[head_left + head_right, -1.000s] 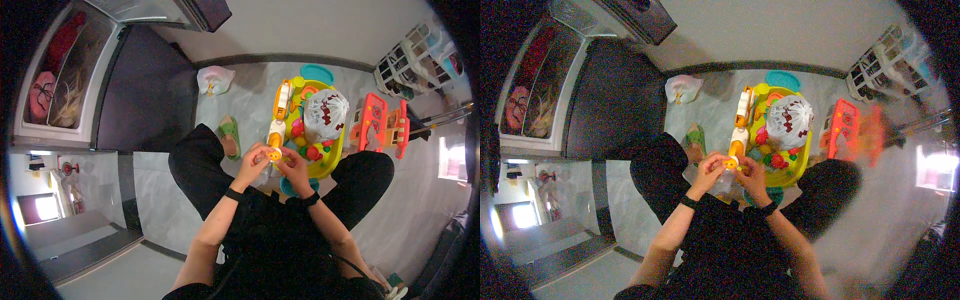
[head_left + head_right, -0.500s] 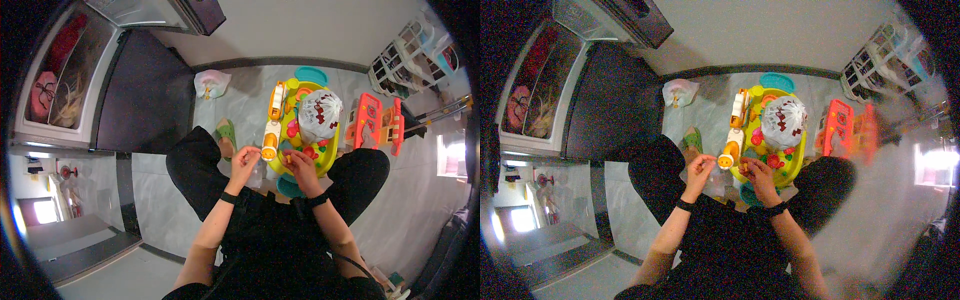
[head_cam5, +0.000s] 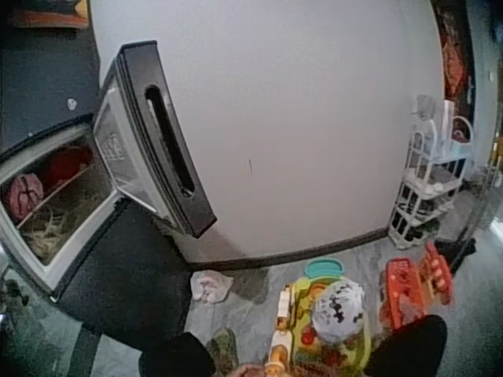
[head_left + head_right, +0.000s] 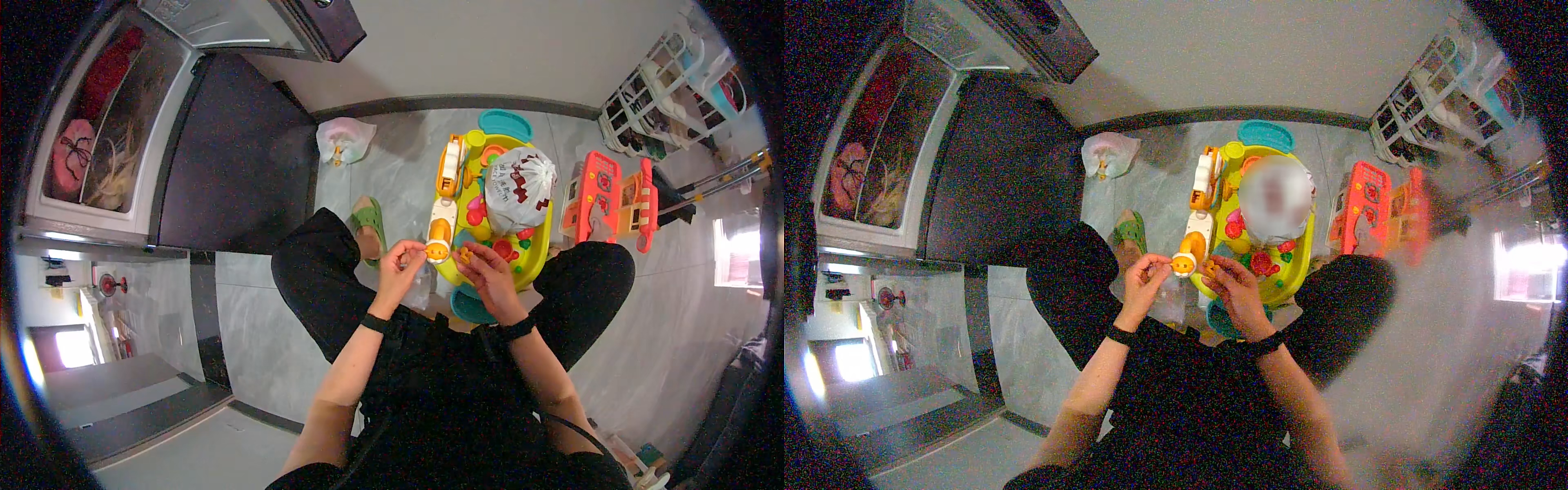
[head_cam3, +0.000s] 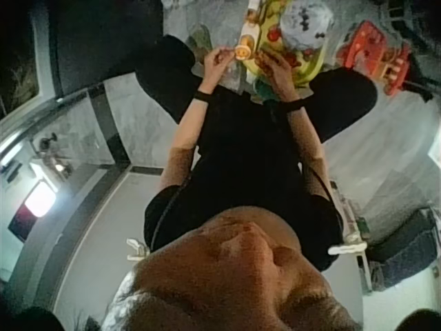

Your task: Assembling a toy kitchen set by attaching parts and arranging toy food items.

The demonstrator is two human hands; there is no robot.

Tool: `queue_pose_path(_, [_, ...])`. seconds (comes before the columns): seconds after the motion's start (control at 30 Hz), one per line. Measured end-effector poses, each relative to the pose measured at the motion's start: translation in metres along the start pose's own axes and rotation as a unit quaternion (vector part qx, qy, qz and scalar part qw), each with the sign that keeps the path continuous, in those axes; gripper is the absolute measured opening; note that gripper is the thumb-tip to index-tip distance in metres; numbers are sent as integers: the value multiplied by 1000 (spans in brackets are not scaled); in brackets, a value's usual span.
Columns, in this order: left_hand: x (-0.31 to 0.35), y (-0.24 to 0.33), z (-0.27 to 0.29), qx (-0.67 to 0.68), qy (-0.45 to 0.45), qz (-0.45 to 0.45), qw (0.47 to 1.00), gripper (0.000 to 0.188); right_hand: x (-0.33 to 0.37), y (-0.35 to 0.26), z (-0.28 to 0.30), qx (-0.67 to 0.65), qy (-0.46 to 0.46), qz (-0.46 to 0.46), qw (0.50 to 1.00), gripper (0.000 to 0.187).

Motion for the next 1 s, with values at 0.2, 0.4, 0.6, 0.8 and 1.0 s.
queue_pose_path(0.2, [-1, 5, -1, -10, 4, -12, 1000, 12, 1, 0, 0, 22, 9, 12, 1000, 29])
queue_pose_path(0.4, [-2, 10, -3, -9, 4, -25, 1000, 16, 1, -13, -6, 141, 24, 84, 986, 28])
queue_pose_path(0.6, [-3, 11, -5, -7, 0, -38, 999, 19, 1, -24, -17, 190, 33, 152, 970, 23])
queue_pose_path(0.8, [-3, 7, -4, -20, -3, -47, 999, 21, 1, -28, -32, 282, 30, 175, 943, 23])
queue_pose_path(1.0, [-4, 11, -5, -28, -2, -44, 999, 22, -2, -25, -32, 306, 27, 197, 931, 23])
Point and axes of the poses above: each hand's wrist, its own x-axis away from the middle knuckle, its own z-axis out of the back of the hand, y = z × x, the point moved 8 cm from there along -x, towards the middle knuckle, and after that the axes turned 8 degrees about -z, right-handed, at the moved point
